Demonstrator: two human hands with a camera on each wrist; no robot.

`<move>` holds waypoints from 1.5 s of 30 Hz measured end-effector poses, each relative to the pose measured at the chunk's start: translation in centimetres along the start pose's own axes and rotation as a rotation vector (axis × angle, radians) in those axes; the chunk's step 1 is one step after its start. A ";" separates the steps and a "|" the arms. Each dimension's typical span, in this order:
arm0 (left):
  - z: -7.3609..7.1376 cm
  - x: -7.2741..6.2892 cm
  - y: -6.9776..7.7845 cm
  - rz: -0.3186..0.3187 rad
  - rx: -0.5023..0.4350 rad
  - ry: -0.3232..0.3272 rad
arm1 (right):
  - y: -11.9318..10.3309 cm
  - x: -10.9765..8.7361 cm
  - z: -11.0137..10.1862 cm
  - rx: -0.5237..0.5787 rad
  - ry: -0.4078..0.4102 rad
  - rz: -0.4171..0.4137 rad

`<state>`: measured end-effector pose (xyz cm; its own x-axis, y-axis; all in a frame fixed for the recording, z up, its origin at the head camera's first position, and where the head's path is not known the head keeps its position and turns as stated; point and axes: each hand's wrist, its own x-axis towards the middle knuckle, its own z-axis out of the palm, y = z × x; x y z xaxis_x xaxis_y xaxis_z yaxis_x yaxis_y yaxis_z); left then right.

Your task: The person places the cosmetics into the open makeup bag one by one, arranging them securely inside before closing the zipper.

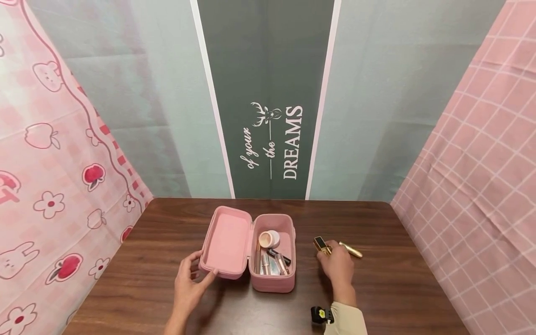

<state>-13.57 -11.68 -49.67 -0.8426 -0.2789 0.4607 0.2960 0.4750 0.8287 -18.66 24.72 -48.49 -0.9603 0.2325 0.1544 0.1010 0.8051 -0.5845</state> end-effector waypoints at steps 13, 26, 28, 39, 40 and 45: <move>0.3 -0.1 0.0 0.011 0.004 0.017 | -3.7 0.4 0.1 0.071 0.025 0.110; 0.3 -0.3 0.1 0.003 -0.006 0.021 | -7.1 1.1 0.0 0.076 -0.048 0.131; 0.2 -0.3 0.1 0.006 0.000 0.025 | -7.6 1.2 -0.1 0.070 -0.070 0.135; 0.1 0.1 0.0 0.033 0.007 0.029 | -10.2 2.6 0.0 0.013 -0.151 0.115; 0.1 0.1 0.0 0.033 0.008 0.028 | -10.3 2.8 0.1 0.004 -0.163 0.119; 0.2 -0.1 0.0 0.022 0.011 0.021 | -11.0 3.3 0.6 -0.033 -0.203 0.132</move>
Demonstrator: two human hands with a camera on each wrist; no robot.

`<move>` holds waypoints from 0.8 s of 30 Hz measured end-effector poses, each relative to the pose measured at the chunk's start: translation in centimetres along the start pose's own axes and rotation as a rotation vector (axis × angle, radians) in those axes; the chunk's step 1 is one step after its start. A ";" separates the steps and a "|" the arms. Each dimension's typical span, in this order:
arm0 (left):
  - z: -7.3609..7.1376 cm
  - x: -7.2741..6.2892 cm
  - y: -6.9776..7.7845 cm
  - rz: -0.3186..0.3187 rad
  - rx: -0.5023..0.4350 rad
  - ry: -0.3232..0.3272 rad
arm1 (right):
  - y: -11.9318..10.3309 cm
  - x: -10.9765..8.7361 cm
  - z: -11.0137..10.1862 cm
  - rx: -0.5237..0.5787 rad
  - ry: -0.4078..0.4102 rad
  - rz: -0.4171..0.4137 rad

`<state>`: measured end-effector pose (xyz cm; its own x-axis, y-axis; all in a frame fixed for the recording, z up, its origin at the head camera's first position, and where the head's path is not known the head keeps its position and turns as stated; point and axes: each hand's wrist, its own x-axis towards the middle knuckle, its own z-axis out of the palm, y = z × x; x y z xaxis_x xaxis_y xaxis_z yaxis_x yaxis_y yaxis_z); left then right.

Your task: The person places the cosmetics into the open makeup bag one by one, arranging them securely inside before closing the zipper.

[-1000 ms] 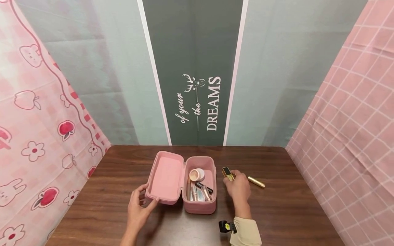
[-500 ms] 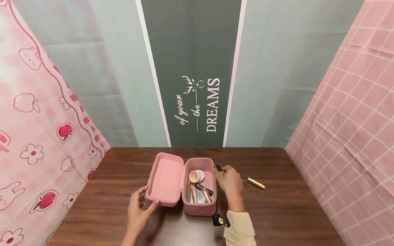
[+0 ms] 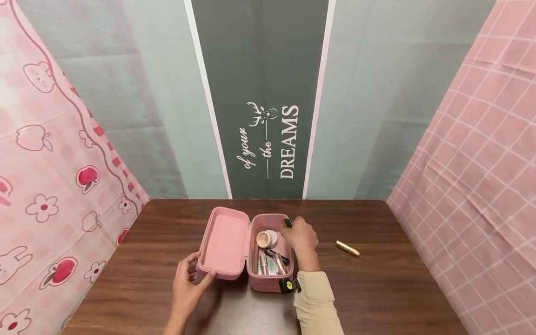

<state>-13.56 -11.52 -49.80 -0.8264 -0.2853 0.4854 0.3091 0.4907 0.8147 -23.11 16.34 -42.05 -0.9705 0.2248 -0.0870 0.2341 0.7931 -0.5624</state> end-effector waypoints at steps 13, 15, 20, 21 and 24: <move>0.1 0.1 0.4 -0.035 -0.021 -0.013 | -0.9 1.7 1.2 -0.027 0.004 -0.001; 0.1 0.0 0.4 -0.036 -0.020 -0.012 | -0.9 1.9 1.3 -0.034 0.001 -0.002; 0.0 0.0 0.4 -0.036 -0.025 -0.010 | -0.9 1.9 1.4 -0.060 -0.031 0.011; 0.0 -0.1 0.4 -0.036 -0.028 -0.009 | -0.9 1.9 1.4 -0.066 -0.037 0.011; 0.0 -0.1 0.4 -0.032 -0.028 -0.005 | -1.0 1.7 1.4 -0.081 -0.043 0.008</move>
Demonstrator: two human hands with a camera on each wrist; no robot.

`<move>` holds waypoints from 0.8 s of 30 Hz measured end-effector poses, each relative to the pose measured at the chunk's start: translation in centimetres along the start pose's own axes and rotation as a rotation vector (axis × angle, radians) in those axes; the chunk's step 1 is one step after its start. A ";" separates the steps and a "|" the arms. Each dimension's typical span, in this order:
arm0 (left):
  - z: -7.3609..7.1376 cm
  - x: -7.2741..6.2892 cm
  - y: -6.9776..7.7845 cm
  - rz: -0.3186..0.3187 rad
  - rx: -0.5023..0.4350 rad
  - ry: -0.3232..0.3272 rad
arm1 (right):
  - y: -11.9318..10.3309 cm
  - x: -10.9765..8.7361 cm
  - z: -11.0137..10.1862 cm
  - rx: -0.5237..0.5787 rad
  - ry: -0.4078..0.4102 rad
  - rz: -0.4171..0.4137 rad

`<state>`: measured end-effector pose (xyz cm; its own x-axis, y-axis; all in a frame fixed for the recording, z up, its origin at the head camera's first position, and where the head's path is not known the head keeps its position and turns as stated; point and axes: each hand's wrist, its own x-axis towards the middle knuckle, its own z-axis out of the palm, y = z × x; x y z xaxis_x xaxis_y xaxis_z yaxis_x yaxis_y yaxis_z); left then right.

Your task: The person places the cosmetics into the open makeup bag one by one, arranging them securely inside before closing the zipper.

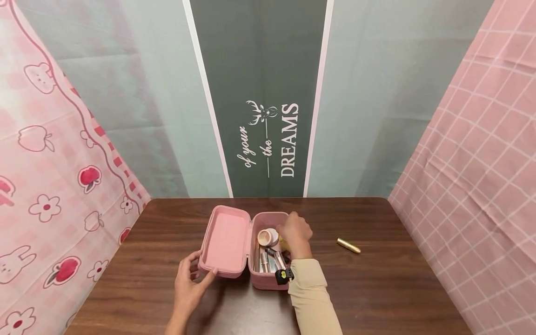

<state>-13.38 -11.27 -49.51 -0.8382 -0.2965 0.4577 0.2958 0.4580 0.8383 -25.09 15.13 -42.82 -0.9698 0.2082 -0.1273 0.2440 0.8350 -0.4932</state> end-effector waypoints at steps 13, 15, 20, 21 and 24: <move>0.1 -0.1 -0.1 0.014 0.012 0.005 | 0.4 -1.3 -1.4 -0.172 -0.051 -0.336; 0.1 -0.2 -0.1 0.017 0.015 0.006 | 0.4 -1.6 -1.6 -0.203 -0.069 -0.404; 0.1 -0.1 -0.2 0.020 0.023 0.010 | 0.5 -1.9 -1.9 -0.209 -0.072 -0.438; 0.1 -0.1 -0.3 0.021 0.024 0.010 | 0.5 -1.9 -1.8 -0.216 -0.066 -0.444; 0.1 -0.1 -0.3 0.022 0.028 0.007 | 1.0 -2.0 -1.6 -0.231 -0.050 -0.463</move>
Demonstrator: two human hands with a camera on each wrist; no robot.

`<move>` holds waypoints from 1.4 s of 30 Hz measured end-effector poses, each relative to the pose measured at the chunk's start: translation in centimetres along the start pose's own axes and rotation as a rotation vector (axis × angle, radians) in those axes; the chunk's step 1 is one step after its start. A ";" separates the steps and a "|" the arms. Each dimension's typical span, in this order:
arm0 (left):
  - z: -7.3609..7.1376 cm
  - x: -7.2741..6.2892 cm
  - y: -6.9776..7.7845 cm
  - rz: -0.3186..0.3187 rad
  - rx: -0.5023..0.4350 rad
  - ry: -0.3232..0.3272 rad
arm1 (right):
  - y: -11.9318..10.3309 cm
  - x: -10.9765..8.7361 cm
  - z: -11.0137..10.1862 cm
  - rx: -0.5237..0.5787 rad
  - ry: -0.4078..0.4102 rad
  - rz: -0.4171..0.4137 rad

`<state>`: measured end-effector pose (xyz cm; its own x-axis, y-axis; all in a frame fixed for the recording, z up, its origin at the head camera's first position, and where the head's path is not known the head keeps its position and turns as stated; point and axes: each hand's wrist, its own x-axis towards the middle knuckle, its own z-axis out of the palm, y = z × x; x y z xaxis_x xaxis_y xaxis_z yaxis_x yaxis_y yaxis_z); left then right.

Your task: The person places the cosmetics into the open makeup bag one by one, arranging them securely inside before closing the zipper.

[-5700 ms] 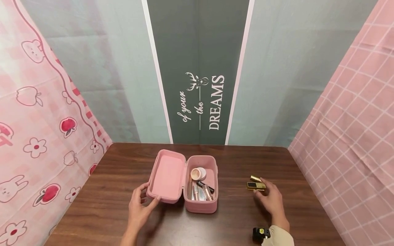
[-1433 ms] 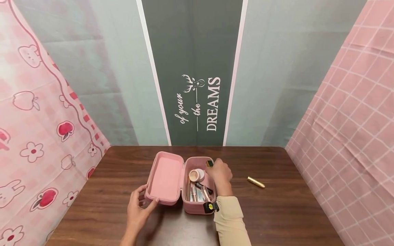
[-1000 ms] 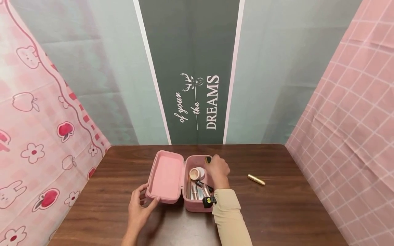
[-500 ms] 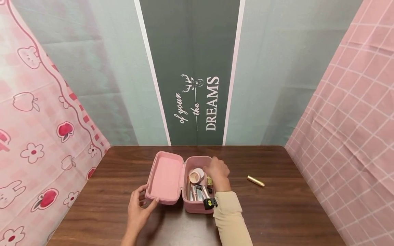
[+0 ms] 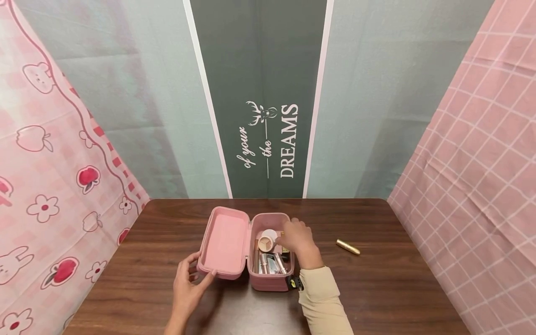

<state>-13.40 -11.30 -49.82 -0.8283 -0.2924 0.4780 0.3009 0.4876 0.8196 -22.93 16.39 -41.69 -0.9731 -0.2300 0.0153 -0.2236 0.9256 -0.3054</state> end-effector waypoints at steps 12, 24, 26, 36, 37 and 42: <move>0.1 -0.2 -0.1 -0.017 -0.003 0.004 | 4.9 -2.6 1.0 0.005 0.195 -0.112; -0.1 -0.1 -0.1 -0.040 0.003 -0.007 | 9.2 -4.5 1.2 -0.004 0.249 -0.139; -0.1 -0.1 -0.1 -0.034 0.003 -0.009 | 10.0 -4.7 1.3 0.003 0.253 -0.131; 0.0 0.1 -0.1 -0.018 0.003 -0.014 | 13.9 -5.4 2.4 0.074 0.281 -0.096; -0.1 0.1 -0.1 -0.018 0.001 -0.015 | 14.3 -5.5 2.6 0.088 0.285 -0.093; -0.1 0.2 0.0 -0.039 -0.002 -0.033 | 16.2 -5.8 3.7 0.165 0.310 -0.050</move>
<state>-13.49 -11.44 -49.70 -0.8545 -0.2840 0.4350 0.2688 0.4747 0.8381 -20.70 31.58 -50.21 -0.9375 -0.1481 0.3149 -0.2839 0.8486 -0.4463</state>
